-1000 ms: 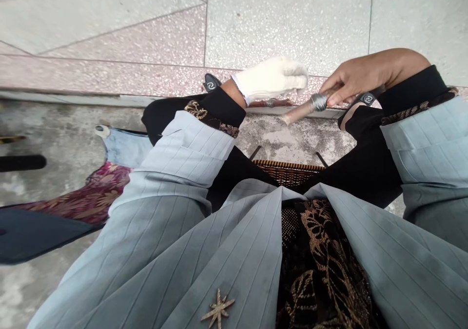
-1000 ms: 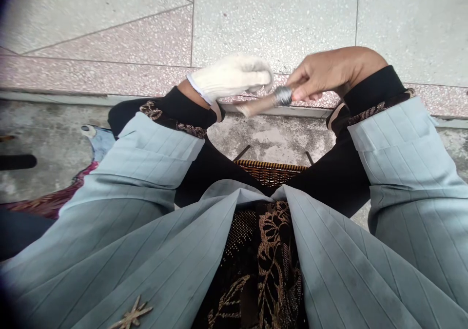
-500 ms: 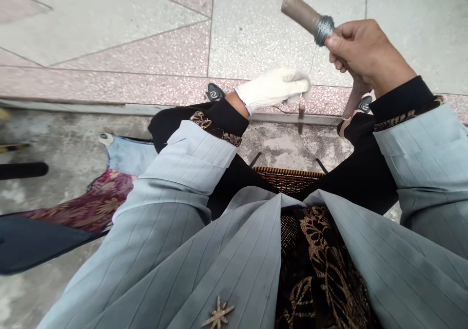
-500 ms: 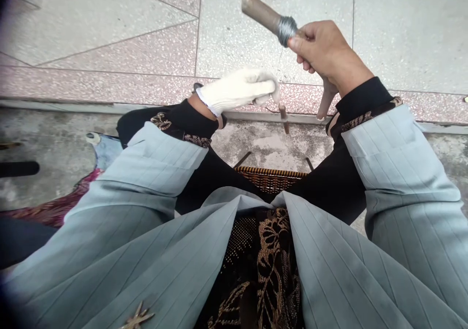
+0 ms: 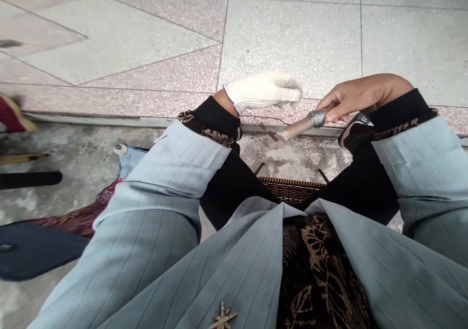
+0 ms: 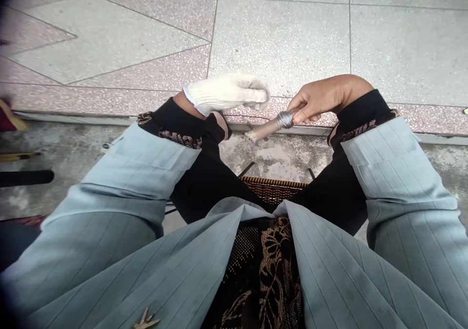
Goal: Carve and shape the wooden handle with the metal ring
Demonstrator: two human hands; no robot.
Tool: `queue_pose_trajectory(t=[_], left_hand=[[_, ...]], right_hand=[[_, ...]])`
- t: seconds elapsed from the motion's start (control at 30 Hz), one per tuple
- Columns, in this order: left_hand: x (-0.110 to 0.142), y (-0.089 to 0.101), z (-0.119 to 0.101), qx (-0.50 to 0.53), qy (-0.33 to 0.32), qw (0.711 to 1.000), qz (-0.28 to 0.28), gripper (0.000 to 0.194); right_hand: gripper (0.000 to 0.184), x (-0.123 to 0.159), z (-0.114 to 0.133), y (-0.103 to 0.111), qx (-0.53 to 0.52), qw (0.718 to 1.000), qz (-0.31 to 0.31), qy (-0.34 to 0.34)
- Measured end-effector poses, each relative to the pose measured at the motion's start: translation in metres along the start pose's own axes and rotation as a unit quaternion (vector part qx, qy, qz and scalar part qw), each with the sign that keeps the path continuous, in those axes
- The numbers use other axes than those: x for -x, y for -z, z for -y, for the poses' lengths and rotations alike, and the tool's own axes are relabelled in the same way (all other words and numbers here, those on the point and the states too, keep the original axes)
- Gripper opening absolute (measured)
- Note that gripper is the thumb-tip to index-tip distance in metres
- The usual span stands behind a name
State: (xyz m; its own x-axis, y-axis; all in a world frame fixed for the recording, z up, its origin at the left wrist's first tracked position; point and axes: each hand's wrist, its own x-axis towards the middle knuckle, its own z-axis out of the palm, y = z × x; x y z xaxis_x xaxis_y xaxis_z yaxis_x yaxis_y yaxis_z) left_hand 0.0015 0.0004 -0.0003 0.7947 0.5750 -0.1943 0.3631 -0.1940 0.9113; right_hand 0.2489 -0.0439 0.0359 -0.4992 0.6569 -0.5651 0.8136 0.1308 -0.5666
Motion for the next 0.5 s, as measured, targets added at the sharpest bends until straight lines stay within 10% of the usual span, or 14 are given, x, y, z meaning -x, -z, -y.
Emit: queue_pose_trajectory(t=[0.1,0.2,0.5], left_hand=[[-0.002,0.000,0.000,0.067,-0.026,0.997,0.003,0.015],[-0.007,-0.002,0.006,0.130,-0.074,0.989,-0.019,0.027],[-0.013,-0.021,0.031,0.098,-0.008,0.994,0.040,0.022]], right_hand=[[0.031,0.012,0.016,0.001,-0.130,0.988,0.037,0.080],[0.026,0.013,0.020,0.003,-0.241,0.956,-0.120,0.118],[0.032,-0.018,-0.013,0.003,-0.145,0.913,-0.377,-0.064]])
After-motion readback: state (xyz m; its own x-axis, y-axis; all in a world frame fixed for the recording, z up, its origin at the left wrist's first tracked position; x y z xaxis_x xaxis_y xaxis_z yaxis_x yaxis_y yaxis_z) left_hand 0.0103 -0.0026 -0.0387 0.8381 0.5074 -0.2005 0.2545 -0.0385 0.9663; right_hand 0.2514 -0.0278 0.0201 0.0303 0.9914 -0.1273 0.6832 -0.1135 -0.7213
